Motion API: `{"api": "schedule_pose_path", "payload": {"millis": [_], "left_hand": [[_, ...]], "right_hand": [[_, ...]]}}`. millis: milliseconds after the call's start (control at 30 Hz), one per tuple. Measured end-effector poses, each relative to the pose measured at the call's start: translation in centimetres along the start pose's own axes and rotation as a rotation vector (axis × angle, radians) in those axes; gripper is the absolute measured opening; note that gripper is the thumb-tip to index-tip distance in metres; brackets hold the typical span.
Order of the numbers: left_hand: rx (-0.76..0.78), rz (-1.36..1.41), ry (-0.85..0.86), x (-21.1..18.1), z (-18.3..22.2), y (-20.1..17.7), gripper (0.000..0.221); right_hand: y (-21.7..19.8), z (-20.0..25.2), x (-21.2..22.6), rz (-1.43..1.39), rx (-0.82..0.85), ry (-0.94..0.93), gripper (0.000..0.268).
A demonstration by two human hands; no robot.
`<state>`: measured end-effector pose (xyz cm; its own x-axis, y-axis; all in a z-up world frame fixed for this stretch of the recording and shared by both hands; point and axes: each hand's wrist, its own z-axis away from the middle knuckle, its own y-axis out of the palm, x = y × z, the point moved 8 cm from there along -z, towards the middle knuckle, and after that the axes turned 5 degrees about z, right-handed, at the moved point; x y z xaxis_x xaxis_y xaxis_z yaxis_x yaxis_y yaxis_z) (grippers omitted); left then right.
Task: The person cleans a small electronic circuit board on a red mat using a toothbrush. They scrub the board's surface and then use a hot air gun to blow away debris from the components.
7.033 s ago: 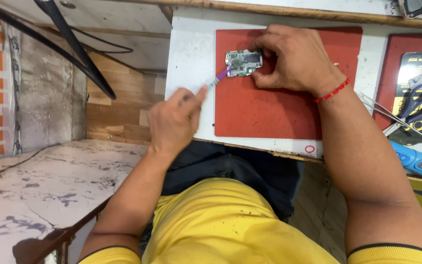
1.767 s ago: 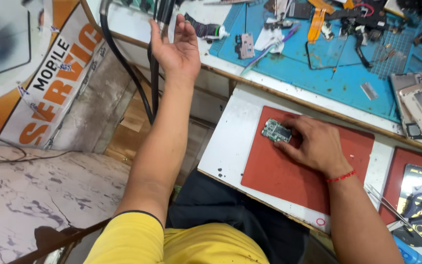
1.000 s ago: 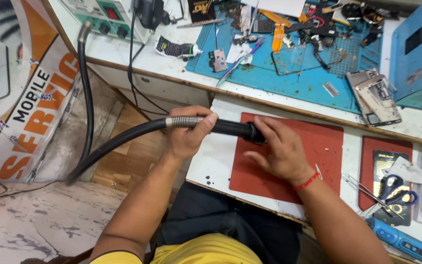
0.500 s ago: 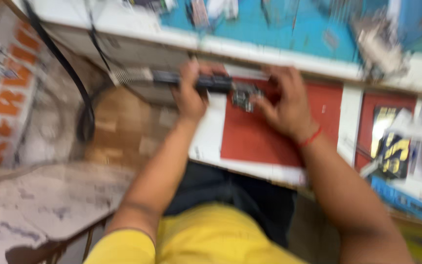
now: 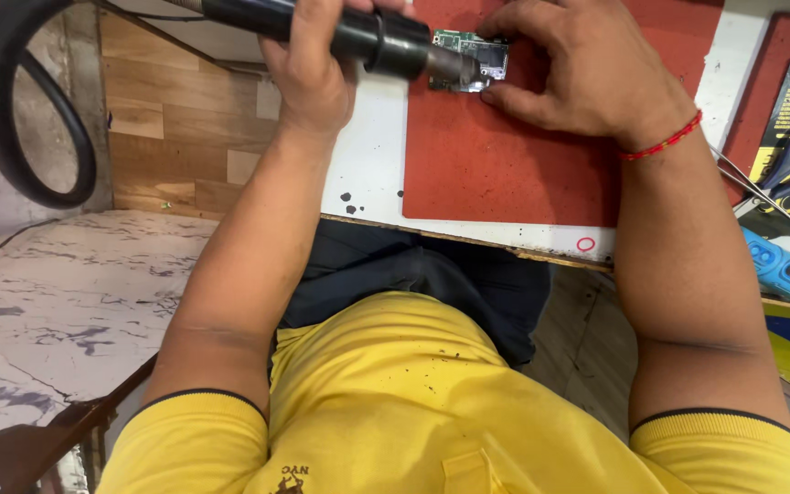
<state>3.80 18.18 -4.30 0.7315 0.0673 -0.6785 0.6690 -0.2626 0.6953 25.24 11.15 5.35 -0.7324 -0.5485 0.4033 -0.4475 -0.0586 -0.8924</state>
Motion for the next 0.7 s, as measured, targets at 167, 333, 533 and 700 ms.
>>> {"api": "schedule_pose_path", "payload": {"millis": [167, 333, 533, 700], "left_hand": [[-0.069, 0.0, 0.032, 1.0, -0.3, -2.0, 0.015], [-0.043, -0.008, -0.022, 0.7, -0.3, -1.0, 0.019], [0.049, 0.004, 0.028, -1.5, -1.0, 2.6, 0.019], [0.061, -0.074, 0.061, -1.3, -1.0, 2.4, 0.022]], "right_hand": [[0.5, 0.5, -1.9, -0.103, 0.098, 0.162, 0.038], [1.2, 1.5, -3.0, -0.05, 0.114, 0.148, 0.032], [0.8, 1.1, -2.6, -0.057, 0.059, 0.069, 0.032], [0.7, 1.0, -2.6, -0.051, 0.038, 0.056, 0.031]]}}
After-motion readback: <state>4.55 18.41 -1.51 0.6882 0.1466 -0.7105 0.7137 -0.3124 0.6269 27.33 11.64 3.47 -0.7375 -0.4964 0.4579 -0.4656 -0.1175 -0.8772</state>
